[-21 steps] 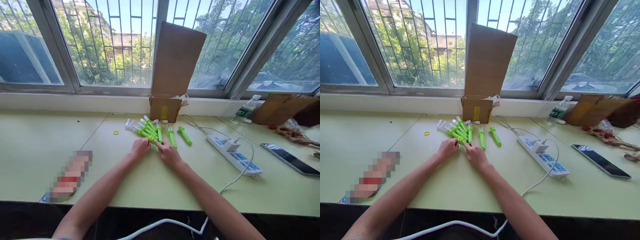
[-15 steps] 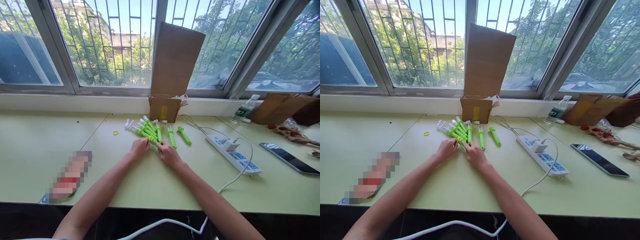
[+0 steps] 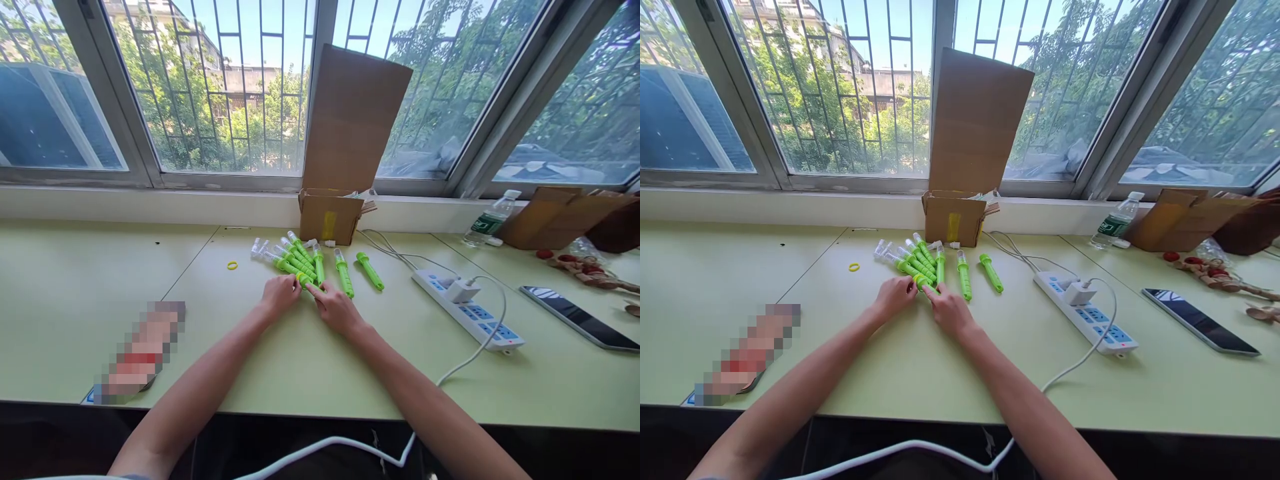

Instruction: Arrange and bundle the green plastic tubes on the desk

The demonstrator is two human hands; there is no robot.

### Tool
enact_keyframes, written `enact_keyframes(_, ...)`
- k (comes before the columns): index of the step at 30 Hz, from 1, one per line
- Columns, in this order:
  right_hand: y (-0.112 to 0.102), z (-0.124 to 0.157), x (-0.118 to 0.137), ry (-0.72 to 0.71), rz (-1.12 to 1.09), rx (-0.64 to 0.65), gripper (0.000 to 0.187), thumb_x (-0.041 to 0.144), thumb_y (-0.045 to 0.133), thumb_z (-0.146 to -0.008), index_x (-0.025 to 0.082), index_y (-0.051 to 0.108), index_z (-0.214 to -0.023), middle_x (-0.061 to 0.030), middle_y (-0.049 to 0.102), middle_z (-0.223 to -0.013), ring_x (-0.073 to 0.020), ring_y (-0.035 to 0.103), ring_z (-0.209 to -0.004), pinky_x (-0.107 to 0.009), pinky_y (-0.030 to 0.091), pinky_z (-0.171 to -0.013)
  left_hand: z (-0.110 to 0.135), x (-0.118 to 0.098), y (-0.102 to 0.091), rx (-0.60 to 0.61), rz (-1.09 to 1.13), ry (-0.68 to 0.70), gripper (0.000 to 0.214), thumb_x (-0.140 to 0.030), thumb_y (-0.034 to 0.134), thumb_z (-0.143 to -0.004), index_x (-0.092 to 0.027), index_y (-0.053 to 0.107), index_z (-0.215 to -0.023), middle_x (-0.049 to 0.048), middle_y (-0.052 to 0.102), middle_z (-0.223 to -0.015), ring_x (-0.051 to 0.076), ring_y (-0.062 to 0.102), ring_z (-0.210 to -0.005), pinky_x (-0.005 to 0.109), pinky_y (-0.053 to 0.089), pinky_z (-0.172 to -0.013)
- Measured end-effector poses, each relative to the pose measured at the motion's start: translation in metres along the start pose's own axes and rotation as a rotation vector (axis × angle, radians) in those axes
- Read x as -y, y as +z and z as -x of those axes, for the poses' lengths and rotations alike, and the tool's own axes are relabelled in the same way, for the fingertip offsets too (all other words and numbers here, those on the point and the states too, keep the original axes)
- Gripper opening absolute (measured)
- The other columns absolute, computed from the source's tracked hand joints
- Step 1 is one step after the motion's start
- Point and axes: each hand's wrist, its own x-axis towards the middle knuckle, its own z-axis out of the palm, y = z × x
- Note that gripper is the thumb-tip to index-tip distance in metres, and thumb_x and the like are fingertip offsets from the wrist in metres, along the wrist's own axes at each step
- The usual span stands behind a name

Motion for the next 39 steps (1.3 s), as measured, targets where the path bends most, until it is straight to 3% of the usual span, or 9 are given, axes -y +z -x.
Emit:
enact_keyframes(20, 0.002, -0.001, -0.002, 0.012, -0.012, 0.019, 0.051, 0.019, 0.039, -0.092, 0.027, 0.046, -0.142, -0.012, 0.059, -0.114, -0.0164, 0.061, -0.078, -0.026, 0.046, -0.072, 0.0, 0.001, 0.004, -0.016, 0.004, 0.014, 0.031, -0.032, 0.038, -0.092, -0.019, 0.065, -0.085, 0.0076, 0.071, -0.089, 0.02, 0.066, -0.08, 0.028, 0.041, -0.066)
enact_keyframes(34, -0.005, 0.001, 0.003, -0.024, 0.08, -0.001, 0.054, 0.015, 0.039, -0.088, 0.028, 0.049, -0.14, -0.0117, 0.06, -0.111, -0.0148, 0.058, -0.07, -0.025, 0.043, -0.064, -0.002, -0.001, 0.003, 0.016, 0.065, -0.098, 0.024, -0.032, 0.047, -0.088, -0.017, 0.066, -0.086, 0.0084, 0.07, -0.084, 0.021, 0.065, -0.079, 0.028, 0.041, -0.066)
enact_keyframes(39, -0.007, 0.001, 0.006, -0.008, 0.072, -0.01, 0.056, 0.015, 0.039, -0.088, 0.028, 0.046, -0.141, -0.0113, 0.06, -0.111, -0.0148, 0.058, -0.07, -0.025, 0.043, -0.064, -0.003, 0.004, 0.004, -0.013, 0.035, -0.007, 0.021, -0.029, 0.048, -0.086, -0.017, 0.065, -0.086, 0.0076, 0.069, -0.087, 0.02, 0.065, -0.079, 0.028, 0.042, -0.067)
